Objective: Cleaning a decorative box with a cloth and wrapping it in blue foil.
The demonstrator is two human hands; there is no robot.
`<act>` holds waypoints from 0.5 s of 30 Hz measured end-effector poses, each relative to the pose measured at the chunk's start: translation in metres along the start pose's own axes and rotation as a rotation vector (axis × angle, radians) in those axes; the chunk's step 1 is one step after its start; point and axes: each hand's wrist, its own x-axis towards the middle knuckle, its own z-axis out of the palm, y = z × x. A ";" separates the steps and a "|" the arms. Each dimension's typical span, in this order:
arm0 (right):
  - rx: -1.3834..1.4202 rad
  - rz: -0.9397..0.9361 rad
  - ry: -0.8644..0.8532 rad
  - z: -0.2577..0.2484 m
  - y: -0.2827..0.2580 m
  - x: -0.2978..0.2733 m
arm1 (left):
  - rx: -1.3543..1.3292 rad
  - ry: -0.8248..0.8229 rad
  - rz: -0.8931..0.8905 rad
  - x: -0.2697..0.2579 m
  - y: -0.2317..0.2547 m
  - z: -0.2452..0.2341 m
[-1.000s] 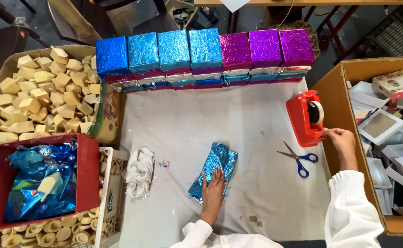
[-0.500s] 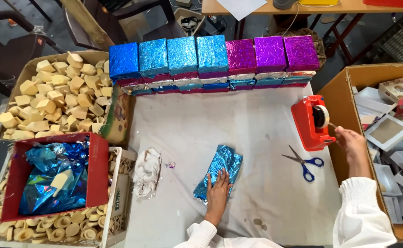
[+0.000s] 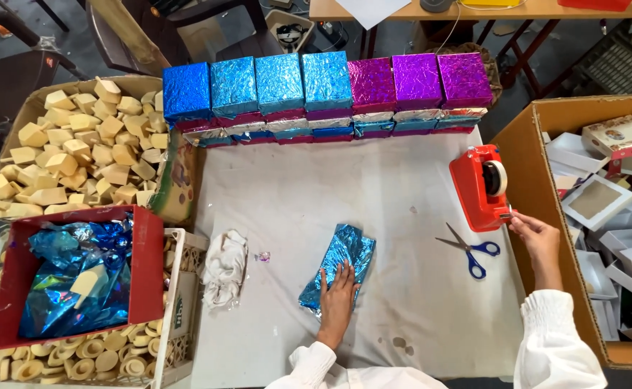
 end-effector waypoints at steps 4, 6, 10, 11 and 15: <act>-0.036 -0.144 0.069 0.007 -0.008 -0.026 | -0.013 -0.003 -0.008 0.000 0.001 -0.001; -0.121 -0.166 0.122 0.011 -0.014 -0.035 | -0.012 -0.006 -0.006 0.000 0.002 -0.003; -0.063 -0.196 0.172 0.012 -0.002 -0.034 | -0.008 0.007 -0.004 0.001 0.001 -0.002; -0.082 -0.200 0.180 0.014 -0.002 -0.036 | 0.001 0.011 0.000 0.000 0.001 -0.003; 0.042 -0.200 0.204 0.016 0.067 -0.007 | -0.008 0.011 -0.013 0.001 0.002 -0.003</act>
